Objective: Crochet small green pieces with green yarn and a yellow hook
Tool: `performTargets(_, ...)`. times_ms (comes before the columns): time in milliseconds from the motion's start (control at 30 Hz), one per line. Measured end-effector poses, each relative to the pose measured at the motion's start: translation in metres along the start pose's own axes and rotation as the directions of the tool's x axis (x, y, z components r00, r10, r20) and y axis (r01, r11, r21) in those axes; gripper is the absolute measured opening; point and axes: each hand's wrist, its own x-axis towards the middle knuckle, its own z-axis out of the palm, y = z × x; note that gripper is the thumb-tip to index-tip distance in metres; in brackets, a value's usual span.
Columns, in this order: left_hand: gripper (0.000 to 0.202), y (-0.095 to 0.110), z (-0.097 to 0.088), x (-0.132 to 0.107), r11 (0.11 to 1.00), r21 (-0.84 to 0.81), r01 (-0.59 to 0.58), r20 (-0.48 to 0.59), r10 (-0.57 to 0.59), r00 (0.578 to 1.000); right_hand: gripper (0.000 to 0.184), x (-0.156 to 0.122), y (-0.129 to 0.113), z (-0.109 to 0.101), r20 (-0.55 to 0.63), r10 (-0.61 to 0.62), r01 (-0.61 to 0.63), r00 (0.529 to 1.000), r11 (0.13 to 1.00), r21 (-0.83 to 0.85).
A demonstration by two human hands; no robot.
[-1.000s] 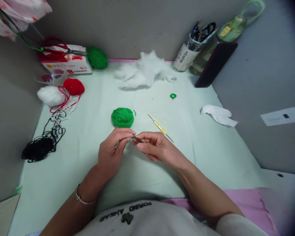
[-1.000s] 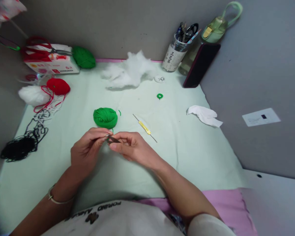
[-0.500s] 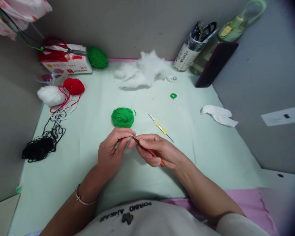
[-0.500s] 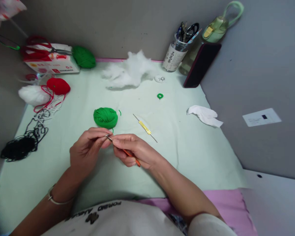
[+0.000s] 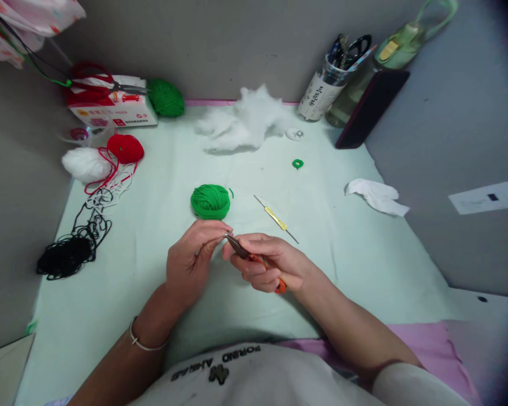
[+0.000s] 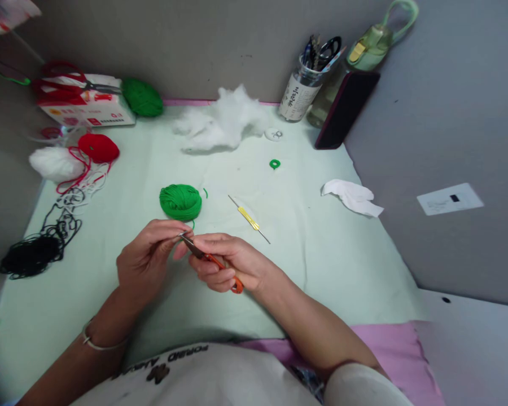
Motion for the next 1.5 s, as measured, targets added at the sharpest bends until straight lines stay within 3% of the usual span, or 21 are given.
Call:
performTargets(200,0.018,0.001,0.003,-0.001,0.997,-0.074,0.038,-0.011,-0.039,0.999,0.025,0.000,-0.001,0.001,-0.009,0.003,-0.003,1.000,1.000,0.008)
performTargets(600,0.015,0.000,0.002,-0.002,0.998,-0.049,0.044,-0.004,-0.044,0.999,0.024,-0.001,0.000,0.000,-0.030,-0.011,0.010,0.999,1.000,-0.022)
performTargets(800,0.017,0.001,-0.002,0.002,0.995,0.094,-0.032,0.037,0.029,0.999,0.024,0.000,0.002,0.004,-0.171,-0.073,0.049,0.983,0.989,-0.140)
performTargets(1000,0.017,0.001,-0.005,0.007,0.965,0.247,-0.088,0.084,0.069,0.994,0.025,0.000,0.005,0.012,-0.308,-0.252,0.131,0.917,0.922,-0.364)
performTargets(1133,0.018,0.002,-0.004,0.009,0.958,0.268,-0.105,0.101,0.080,0.992,0.028,0.003,0.009,0.014,-0.368,-0.390,0.155,0.844,0.835,-0.529)
performTargets(1233,0.018,0.001,-0.002,0.009,0.959,0.259,-0.114,0.105,0.089,0.990,0.027,0.005,0.013,0.014,-0.372,-0.503,0.142,0.780,0.721,-0.678)
performTargets(1367,0.018,-0.001,-0.002,0.008,0.955,0.274,-0.114,0.112,0.086,0.990,0.022,0.006,0.016,0.012,-0.259,-0.681,0.094,0.685,0.436,-0.895)
performTargets(1500,0.016,-0.002,-0.003,0.006,0.942,0.316,-0.113,0.117,0.079,0.990,0.025,0.006,0.019,0.010,-0.160,-0.738,-0.020,0.655,0.195,-0.981)
